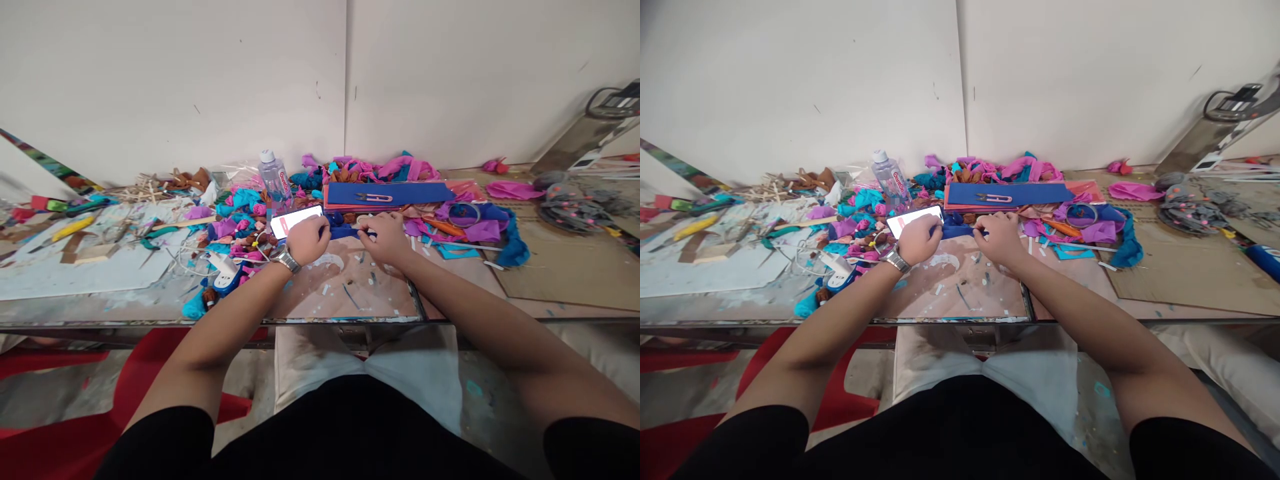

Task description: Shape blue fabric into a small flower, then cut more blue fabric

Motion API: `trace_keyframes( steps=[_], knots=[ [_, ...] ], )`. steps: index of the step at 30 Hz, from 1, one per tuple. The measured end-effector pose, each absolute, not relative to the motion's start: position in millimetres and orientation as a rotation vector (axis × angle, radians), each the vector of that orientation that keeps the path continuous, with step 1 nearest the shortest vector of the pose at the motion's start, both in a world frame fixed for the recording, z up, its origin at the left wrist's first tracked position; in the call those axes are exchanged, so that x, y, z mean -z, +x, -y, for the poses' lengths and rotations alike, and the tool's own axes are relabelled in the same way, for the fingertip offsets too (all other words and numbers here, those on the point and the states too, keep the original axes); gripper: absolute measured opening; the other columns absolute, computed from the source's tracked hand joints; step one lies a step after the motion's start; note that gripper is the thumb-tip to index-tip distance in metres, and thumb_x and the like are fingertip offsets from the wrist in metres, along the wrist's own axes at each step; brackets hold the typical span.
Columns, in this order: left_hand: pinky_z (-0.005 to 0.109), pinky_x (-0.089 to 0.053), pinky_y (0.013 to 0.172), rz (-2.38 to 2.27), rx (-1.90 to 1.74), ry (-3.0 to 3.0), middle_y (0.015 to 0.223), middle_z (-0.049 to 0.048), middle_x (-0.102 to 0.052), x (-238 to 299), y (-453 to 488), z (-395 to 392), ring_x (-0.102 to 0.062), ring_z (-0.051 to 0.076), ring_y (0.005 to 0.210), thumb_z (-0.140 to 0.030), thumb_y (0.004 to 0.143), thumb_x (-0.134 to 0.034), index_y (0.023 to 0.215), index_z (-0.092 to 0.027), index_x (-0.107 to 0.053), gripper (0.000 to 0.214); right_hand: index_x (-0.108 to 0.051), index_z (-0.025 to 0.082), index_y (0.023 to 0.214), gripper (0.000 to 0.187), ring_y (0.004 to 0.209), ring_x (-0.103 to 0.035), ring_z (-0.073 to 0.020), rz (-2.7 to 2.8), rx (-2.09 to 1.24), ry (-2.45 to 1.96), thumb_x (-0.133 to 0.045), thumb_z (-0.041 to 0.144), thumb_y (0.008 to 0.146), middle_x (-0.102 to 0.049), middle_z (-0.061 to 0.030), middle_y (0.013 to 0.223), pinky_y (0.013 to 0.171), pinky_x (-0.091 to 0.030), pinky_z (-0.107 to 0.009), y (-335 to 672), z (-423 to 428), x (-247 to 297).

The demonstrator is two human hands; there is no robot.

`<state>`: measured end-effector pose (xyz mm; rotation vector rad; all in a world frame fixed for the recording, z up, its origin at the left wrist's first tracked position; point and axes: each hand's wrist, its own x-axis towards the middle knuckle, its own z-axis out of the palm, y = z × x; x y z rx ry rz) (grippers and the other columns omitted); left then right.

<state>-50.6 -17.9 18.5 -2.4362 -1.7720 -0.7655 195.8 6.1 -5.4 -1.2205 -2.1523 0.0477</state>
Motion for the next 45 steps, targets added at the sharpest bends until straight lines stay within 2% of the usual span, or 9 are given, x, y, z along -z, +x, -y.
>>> trace_keyframes(
  steps=[8, 11, 15, 31, 40, 45],
  knots=[
    [0.036, -0.046, 0.080, 1.480, 0.626, -2.776, 0.101, 0.0082, -0.078, -13.9, -45.2, 22.4, -0.070, 0.025, 0.093, -0.049, 0.106, -0.048, 0.105, -0.021, -0.073, 0.038, -0.072, 0.023, 0.097, 0.018, 0.096, -0.064, -0.0266, 2.365, -0.167, -0.837, -0.059, 0.034, 0.100, -0.080, -0.0056, 0.097, 0.096, -0.033, -0.045, 191.7, -1.0, 10.7],
    [0.036, -0.046, 0.080, 1.309, 0.532, -2.924, 0.103, 0.0086, -0.078, -13.0, -42.9, 23.4, -0.071, 0.024, 0.093, -0.045, 0.106, -0.047, 0.106, -0.021, -0.073, 0.035, -0.073, 0.024, 0.096, 0.018, 0.093, -0.064, -0.0259, 2.399, -0.205, -0.781, -0.059, 0.035, 0.100, -0.079, -0.0052, 0.094, 0.094, -0.035, -0.044, 191.0, -1.1, 11.2],
    [0.035, -0.044, 0.076, 1.331, 0.507, -2.916, 0.097, 0.0084, -0.077, -14.0, -42.0, 23.8, -0.070, 0.023, 0.087, -0.036, 0.106, -0.046, 0.103, -0.022, -0.074, 0.031, -0.076, 0.024, 0.100, 0.019, 0.096, -0.066, -0.0269, 2.383, -0.216, -0.770, -0.061, 0.037, 0.101, -0.081, -0.0056, 0.097, 0.094, -0.037, -0.044, 191.4, -1.8, 10.3],
    [0.034, -0.038, 0.068, 1.468, 0.571, -2.882, 0.084, 0.0065, -0.077, -19.5, -39.2, 27.9, -0.067, 0.021, 0.074, -0.036, 0.102, -0.048, 0.092, -0.021, -0.075, 0.032, -0.079, 0.025, 0.104, 0.022, 0.098, -0.067, -0.0288, 2.347, -0.202, -0.766, -0.063, 0.039, 0.100, -0.081, -0.0071, 0.099, 0.094, -0.041, -0.045, 191.5, -5.2, 14.5],
    [0.034, -0.041, 0.071, 1.507, 0.620, -2.812, 0.088, 0.0071, -0.079, -13.6, -41.7, 24.1, -0.070, 0.023, 0.078, -0.035, 0.100, -0.051, 0.095, -0.021, -0.077, 0.030, -0.081, 0.025, 0.106, 0.027, 0.101, -0.067, -0.0298, 2.322, -0.202, -0.829, -0.062, 0.044, 0.102, -0.082, -0.0082, 0.102, 0.091, -0.041, -0.045, 192.4, -5.7, 13.1],
    [0.034, -0.044, 0.075, 1.463, 0.671, -2.867, 0.097, 0.0070, -0.080, -14.9, -41.0, 25.8, -0.071, 0.022, 0.084, -0.038, 0.102, -0.052, 0.103, -0.022, -0.077, 0.030, -0.080, 0.023, 0.105, 0.027, 0.101, -0.067, -0.0295, 2.328, -0.201, -0.797, -0.062, 0.042, 0.102, -0.082, -0.0081, 0.102, 0.092, -0.041, -0.045, 192.4, -5.8, 13.8]
  ],
)
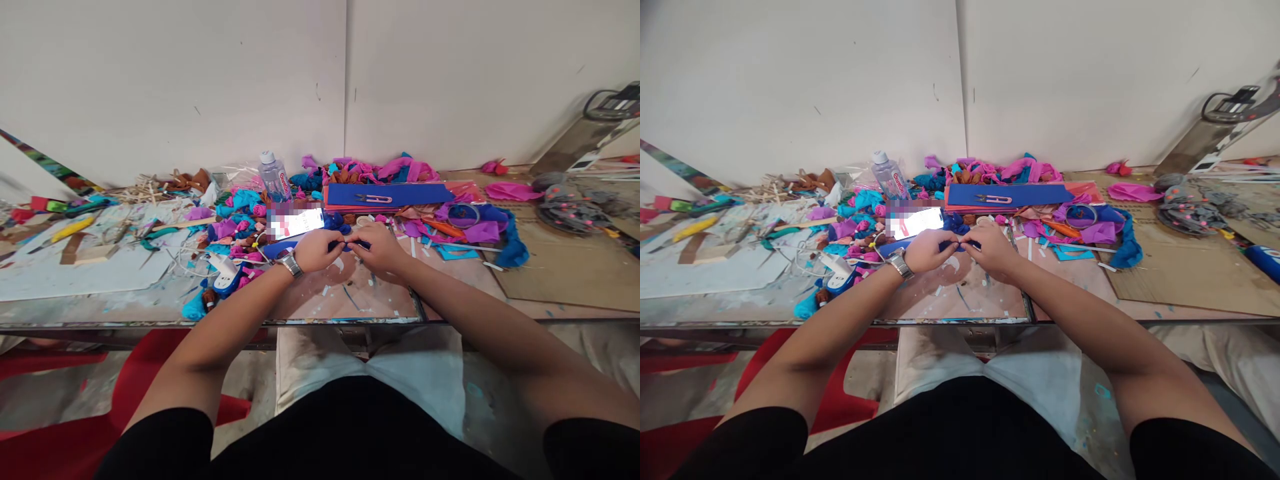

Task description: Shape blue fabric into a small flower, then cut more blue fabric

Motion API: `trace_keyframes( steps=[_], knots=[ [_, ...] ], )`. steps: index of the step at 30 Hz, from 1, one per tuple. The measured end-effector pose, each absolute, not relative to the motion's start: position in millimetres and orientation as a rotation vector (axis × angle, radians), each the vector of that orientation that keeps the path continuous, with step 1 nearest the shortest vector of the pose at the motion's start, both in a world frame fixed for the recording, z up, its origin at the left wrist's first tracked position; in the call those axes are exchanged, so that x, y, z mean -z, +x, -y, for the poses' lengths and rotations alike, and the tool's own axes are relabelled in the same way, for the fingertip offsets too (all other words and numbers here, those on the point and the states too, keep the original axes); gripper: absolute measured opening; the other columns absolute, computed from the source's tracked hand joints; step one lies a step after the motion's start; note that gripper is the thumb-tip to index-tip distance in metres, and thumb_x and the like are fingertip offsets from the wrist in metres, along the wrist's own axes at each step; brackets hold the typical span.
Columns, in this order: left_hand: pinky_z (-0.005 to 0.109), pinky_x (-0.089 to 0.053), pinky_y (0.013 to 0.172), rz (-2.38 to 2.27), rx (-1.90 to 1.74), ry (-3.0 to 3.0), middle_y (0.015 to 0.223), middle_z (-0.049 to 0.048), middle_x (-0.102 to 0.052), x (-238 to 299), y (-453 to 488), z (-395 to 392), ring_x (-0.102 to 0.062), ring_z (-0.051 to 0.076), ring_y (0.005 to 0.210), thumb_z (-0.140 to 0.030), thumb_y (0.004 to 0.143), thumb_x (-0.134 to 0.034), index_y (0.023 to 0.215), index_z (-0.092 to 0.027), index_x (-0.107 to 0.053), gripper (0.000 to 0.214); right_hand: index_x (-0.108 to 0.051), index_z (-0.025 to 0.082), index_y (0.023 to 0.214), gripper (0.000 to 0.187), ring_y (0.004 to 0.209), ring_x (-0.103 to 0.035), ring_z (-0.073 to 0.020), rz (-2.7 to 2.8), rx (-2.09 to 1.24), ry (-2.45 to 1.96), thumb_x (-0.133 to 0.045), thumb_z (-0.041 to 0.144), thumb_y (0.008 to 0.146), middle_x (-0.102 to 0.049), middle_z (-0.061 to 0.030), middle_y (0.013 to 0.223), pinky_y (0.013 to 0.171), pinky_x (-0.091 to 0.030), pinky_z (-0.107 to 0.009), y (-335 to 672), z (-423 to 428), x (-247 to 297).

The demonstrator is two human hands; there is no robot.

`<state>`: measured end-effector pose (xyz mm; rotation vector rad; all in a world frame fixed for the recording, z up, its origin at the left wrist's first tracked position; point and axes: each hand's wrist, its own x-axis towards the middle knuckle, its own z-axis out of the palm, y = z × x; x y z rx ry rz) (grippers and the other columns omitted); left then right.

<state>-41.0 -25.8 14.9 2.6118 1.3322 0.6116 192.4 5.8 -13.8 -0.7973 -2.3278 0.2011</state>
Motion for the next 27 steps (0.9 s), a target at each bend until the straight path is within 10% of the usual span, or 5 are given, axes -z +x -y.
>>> trace_keyframes(
  steps=[27],
  knots=[
    [0.032, -0.045, 0.076, -1.245, -0.730, 2.551, 0.096, 0.0042, -0.080, -10.3, -40.4, 24.9, -0.069, 0.019, 0.082, -0.035, 0.102, -0.055, 0.100, -0.020, -0.075, 0.025, -0.073, 0.022, 0.096, 0.017, 0.095, -0.063, -0.0278, 2.309, -0.184, -0.769, -0.061, 0.034, 0.098, -0.077, -0.0079, 0.095, 0.089, -0.040, -0.043, 189.9, -1.3, 12.1]
  ],
)
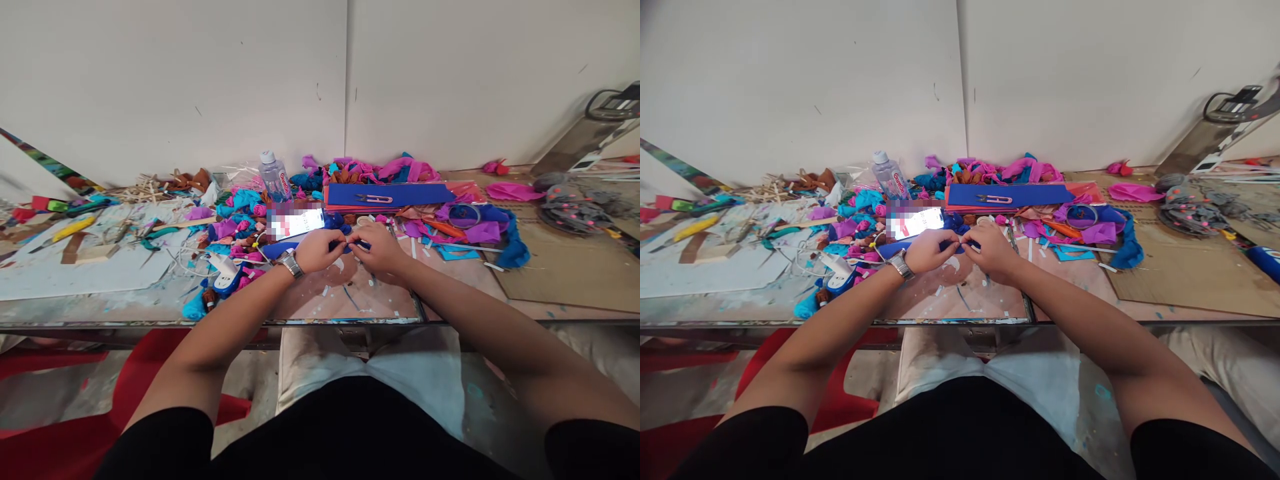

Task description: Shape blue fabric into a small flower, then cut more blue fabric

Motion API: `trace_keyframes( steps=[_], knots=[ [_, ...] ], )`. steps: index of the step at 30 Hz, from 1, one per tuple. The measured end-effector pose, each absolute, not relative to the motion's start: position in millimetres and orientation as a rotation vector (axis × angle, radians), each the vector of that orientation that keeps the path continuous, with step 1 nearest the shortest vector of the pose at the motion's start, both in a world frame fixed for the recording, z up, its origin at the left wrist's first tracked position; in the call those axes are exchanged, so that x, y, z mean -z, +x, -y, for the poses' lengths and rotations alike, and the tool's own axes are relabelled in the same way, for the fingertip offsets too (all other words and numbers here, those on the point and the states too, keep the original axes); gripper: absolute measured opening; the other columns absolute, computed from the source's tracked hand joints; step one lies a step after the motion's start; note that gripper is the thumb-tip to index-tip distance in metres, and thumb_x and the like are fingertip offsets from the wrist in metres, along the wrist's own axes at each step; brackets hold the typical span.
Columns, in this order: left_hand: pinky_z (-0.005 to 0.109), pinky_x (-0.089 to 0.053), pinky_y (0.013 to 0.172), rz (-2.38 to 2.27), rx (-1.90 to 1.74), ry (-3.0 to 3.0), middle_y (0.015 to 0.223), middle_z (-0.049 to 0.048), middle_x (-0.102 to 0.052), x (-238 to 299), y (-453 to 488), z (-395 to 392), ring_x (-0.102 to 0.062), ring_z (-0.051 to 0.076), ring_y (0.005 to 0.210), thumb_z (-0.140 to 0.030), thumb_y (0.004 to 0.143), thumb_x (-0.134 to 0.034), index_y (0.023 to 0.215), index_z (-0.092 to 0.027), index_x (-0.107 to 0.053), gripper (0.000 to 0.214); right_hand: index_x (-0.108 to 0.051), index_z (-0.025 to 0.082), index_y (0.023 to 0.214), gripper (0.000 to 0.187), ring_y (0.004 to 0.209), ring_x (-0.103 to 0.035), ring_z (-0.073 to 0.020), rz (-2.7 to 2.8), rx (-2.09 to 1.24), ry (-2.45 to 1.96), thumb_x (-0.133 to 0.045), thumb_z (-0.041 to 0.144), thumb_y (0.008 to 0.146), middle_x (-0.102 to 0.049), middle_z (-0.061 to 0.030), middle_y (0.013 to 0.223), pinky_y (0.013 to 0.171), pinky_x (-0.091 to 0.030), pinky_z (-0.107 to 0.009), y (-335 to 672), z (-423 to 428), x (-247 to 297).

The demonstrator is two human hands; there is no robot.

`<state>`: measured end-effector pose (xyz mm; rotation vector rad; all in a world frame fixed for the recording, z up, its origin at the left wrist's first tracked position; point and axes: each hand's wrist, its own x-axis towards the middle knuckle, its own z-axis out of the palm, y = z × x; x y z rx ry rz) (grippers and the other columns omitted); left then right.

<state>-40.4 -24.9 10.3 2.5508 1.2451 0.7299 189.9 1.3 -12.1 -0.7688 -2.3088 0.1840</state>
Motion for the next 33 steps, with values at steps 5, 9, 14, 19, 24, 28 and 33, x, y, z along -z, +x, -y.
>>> trace_keyframes(
  steps=[5, 9, 14, 19, 24, 28, 33],
  knots=[
    [0.032, -0.047, 0.079, -1.169, -0.718, 2.665, 0.101, 0.0058, -0.080, -7.1, -39.8, 23.3, -0.072, 0.020, 0.089, -0.033, 0.102, -0.053, 0.099, -0.021, -0.073, 0.024, -0.071, 0.022, 0.093, 0.011, 0.094, -0.061, -0.0283, 2.314, -0.191, -0.704, -0.060, 0.027, 0.094, -0.077, -0.0081, 0.094, 0.089, -0.039, -0.043, 189.2, -2.0, 13.4],
    [0.034, -0.050, 0.083, -1.113, -0.740, 2.734, 0.109, 0.0069, -0.080, -3.5, -40.8, 21.7, -0.074, 0.021, 0.096, -0.033, 0.104, -0.052, 0.104, -0.021, -0.072, 0.024, -0.069, 0.022, 0.090, 0.010, 0.089, -0.060, -0.0267, 2.316, -0.236, -0.673, -0.059, 0.021, 0.090, -0.076, -0.0073, 0.091, 0.088, -0.039, -0.043, 188.0, -2.1, 13.1],
    [0.033, -0.050, 0.083, -1.136, -0.722, 2.735, 0.111, 0.0061, -0.081, -3.0, -41.2, 21.9, -0.075, 0.021, 0.098, -0.037, 0.107, -0.050, 0.109, -0.022, -0.073, 0.028, -0.069, 0.022, 0.088, 0.010, 0.087, -0.058, -0.0255, 2.301, -0.285, -0.704, -0.060, 0.021, 0.089, -0.075, -0.0063, 0.090, 0.085, -0.038, -0.041, 188.2, -2.7, 13.8],
    [0.033, -0.047, 0.078, -1.233, -0.645, 2.732, 0.107, 0.0061, -0.081, -7.5, -41.8, 22.7, -0.075, 0.022, 0.095, -0.038, 0.106, -0.052, 0.107, -0.022, -0.075, 0.028, -0.069, 0.022, 0.086, 0.009, 0.086, -0.056, -0.0252, 2.301, -0.274, -0.732, -0.061, 0.022, 0.089, -0.073, -0.0062, 0.086, 0.082, -0.037, -0.040, 188.9, -3.0, 14.0],
    [0.033, -0.042, 0.071, -1.375, -0.519, 2.723, 0.096, 0.0067, -0.080, -12.8, -42.3, 23.8, -0.073, 0.022, 0.086, -0.037, 0.103, -0.054, 0.102, -0.022, -0.078, 0.028, -0.071, 0.021, 0.088, 0.008, 0.086, -0.058, -0.0251, 2.306, -0.249, -0.781, -0.063, 0.023, 0.091, -0.074, -0.0062, 0.086, 0.080, -0.037, -0.039, 189.1, -3.1, 15.4],
    [0.032, -0.038, 0.068, -1.369, -0.488, 2.707, 0.093, 0.0060, -0.080, -14.5, -41.7, 24.9, -0.071, 0.021, 0.080, -0.040, 0.104, -0.051, 0.103, -0.023, -0.079, 0.033, -0.074, 0.021, 0.094, 0.012, 0.090, -0.061, -0.0261, 2.340, -0.218, -0.756, -0.062, 0.023, 0.093, -0.078, -0.0070, 0.093, 0.083, -0.038, -0.041, 189.4, -3.2, 16.3],
    [0.033, -0.033, 0.066, -1.336, -0.485, 2.669, 0.084, 0.0053, -0.078, -16.1, -41.7, 25.2, -0.065, 0.019, 0.070, -0.042, 0.102, -0.052, 0.098, -0.022, -0.080, 0.034, -0.074, 0.021, 0.092, 0.013, 0.093, -0.063, -0.0272, 2.339, -0.179, -0.775, -0.061, 0.023, 0.094, -0.079, -0.0078, 0.094, 0.085, -0.039, -0.042, 189.2, -2.5, 14.3]
  ],
)
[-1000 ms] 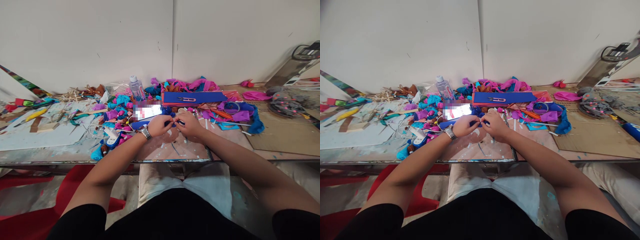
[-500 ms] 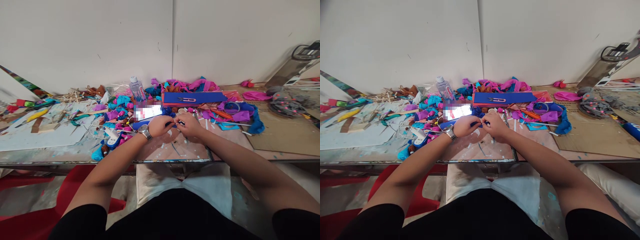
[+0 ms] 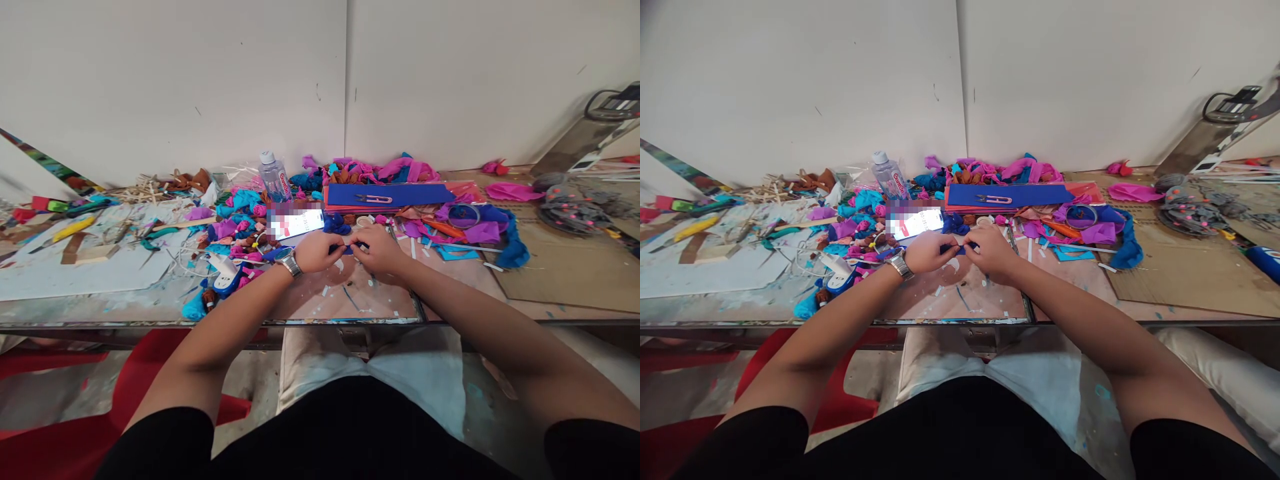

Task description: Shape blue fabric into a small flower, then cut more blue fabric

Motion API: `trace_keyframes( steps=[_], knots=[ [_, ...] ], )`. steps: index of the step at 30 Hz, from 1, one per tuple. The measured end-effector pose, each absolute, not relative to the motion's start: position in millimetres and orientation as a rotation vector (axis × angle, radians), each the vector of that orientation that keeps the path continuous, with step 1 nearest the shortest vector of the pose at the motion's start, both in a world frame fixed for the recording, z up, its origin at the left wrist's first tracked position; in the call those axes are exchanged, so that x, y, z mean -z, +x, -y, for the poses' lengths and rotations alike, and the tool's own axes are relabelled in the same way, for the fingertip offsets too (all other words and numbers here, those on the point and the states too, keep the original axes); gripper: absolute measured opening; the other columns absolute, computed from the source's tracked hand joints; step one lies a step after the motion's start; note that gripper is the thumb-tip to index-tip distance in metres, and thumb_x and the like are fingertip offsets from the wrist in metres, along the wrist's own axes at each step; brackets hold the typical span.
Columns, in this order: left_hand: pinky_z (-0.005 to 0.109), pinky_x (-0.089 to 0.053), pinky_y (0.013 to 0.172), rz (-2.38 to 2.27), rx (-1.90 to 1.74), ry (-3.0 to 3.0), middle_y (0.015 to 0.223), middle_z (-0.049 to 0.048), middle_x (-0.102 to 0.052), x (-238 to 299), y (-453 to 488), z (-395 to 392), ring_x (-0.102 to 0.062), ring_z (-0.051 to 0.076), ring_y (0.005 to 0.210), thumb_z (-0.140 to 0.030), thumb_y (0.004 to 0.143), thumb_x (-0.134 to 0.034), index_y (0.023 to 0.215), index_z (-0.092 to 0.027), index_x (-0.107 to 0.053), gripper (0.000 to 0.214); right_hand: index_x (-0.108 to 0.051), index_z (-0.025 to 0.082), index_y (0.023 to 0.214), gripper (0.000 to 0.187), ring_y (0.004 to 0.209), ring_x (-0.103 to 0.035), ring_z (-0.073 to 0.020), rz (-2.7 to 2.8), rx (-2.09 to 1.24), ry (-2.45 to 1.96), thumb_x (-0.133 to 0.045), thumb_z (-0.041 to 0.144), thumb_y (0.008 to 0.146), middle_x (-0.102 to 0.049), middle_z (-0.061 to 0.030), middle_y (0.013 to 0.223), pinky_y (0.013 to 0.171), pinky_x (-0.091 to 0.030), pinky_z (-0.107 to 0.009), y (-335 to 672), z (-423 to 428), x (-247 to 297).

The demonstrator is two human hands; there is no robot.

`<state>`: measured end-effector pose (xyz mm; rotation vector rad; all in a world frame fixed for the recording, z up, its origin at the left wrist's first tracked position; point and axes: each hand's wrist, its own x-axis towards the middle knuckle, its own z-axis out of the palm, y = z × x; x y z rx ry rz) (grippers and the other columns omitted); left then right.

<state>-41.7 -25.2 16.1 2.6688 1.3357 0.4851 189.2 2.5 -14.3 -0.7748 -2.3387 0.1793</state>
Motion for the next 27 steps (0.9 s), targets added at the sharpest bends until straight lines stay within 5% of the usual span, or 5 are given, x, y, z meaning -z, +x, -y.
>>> trace_keyframes(
  steps=[27],
  knots=[
    [0.027, -0.042, 0.069, -1.195, -0.580, 2.346, 0.078, 0.0012, -0.078, -18.6, -42.8, 25.0, -0.065, 0.014, 0.067, -0.031, 0.094, -0.058, 0.083, -0.018, -0.077, 0.026, -0.080, 0.026, 0.098, 0.017, 0.093, -0.067, -0.0275, 2.305, -0.192, -0.691, -0.064, 0.032, 0.098, -0.082, -0.0066, 0.094, 0.094, -0.045, -0.046, 189.0, -1.6, 12.7]
  ],
)
